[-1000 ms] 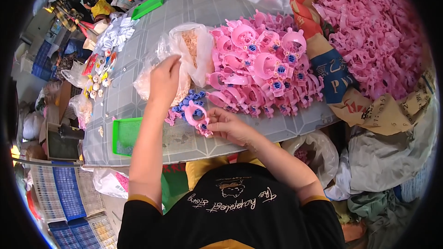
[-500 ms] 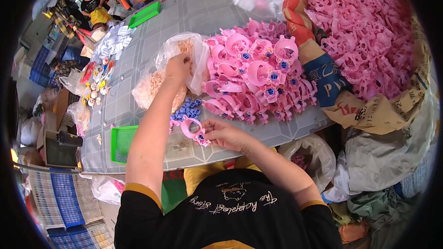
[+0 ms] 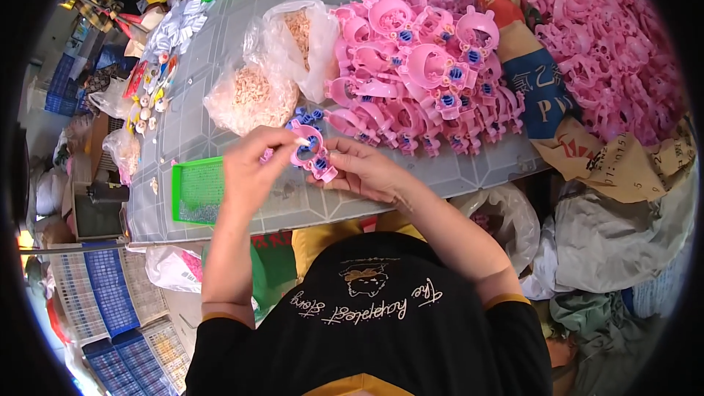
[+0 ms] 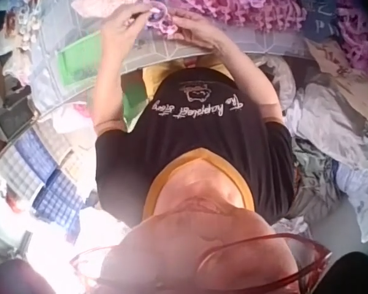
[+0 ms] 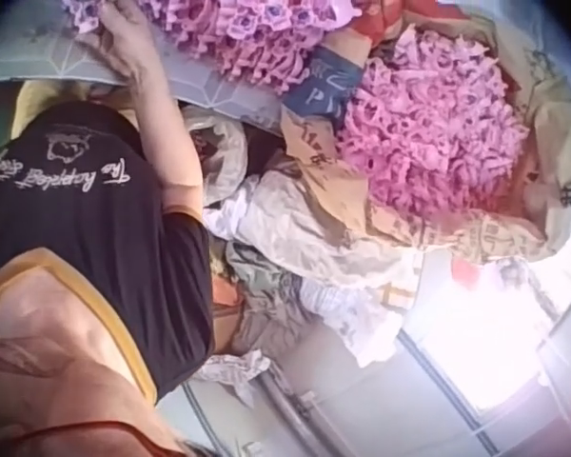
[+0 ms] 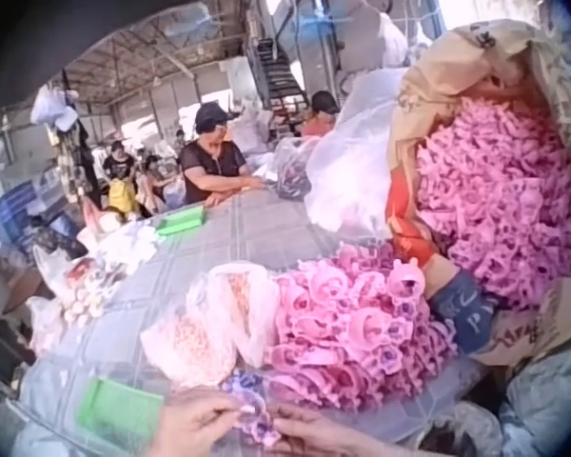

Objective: Assembling decorative components and small blue flowers onto pink plastic toy watch frames.

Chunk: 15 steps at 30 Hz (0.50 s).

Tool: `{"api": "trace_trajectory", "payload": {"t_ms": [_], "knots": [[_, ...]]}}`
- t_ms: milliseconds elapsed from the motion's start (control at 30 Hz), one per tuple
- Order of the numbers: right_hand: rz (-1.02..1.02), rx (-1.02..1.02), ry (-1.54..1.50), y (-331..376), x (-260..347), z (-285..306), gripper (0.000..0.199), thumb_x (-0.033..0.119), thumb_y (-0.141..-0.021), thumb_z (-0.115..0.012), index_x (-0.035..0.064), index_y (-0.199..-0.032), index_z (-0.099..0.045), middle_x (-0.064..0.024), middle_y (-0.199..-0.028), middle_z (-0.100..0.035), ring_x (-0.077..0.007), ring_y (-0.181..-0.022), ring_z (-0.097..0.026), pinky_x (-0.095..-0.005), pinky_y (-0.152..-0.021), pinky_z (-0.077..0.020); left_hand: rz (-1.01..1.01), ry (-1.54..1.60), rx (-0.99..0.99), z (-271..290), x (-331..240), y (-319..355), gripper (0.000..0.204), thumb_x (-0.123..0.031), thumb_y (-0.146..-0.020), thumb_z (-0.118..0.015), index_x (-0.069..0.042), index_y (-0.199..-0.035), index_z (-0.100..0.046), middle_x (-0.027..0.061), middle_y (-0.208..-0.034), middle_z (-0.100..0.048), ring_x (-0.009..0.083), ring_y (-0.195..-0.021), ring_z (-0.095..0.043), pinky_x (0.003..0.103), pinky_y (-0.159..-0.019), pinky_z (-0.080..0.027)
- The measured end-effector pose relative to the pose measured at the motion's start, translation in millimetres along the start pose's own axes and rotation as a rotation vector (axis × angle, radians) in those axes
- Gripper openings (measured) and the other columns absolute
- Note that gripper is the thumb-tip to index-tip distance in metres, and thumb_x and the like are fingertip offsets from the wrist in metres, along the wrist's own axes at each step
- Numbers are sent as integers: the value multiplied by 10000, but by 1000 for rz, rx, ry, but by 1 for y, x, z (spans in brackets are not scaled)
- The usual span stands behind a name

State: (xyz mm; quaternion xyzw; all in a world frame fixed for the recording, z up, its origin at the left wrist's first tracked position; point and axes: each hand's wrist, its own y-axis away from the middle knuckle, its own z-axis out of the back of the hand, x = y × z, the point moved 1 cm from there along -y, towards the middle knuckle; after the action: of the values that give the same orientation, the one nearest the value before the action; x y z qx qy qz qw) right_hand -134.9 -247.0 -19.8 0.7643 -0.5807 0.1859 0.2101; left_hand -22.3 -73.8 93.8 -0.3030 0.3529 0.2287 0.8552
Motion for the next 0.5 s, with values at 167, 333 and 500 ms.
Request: {"api": "trace_trajectory", "payload": {"t_ms": [167,333,500], "knots": [[-17,42,-11,-1,-5,1,500,269,-1058,-587,6,-1458,-443,-133,-1357,-600,-290,-1221,-640,-447,-1094,-519,-222,-166,0,-11,11,17,147,-56,-817,-770,-64,-959,-732,72,-961,-735,286,-903,-656,397,-809,-529],[-10,54,-22,2,-8,2,422,255,-1077,-557,19,-1417,-476,-128,-1317,-617,-287,-1188,-664,-406,-1051,-555,-289,-270,119,-12,12,14,155,-101,-838,-751,-77,-988,-722,52,-1005,-731,265,-965,-646,396,-863,-499],[-77,67,-23,6,-3,4,493,334,-1083,-535,6,-1444,-468,-129,-1300,-626,-264,-1092,-694,-384,-1015,-576,-352,-336,215,-8,7,3,178,-101,-846,-719,-81,-1022,-699,43,-1018,-714,261,-970,-637,409,-849,-486]]}}
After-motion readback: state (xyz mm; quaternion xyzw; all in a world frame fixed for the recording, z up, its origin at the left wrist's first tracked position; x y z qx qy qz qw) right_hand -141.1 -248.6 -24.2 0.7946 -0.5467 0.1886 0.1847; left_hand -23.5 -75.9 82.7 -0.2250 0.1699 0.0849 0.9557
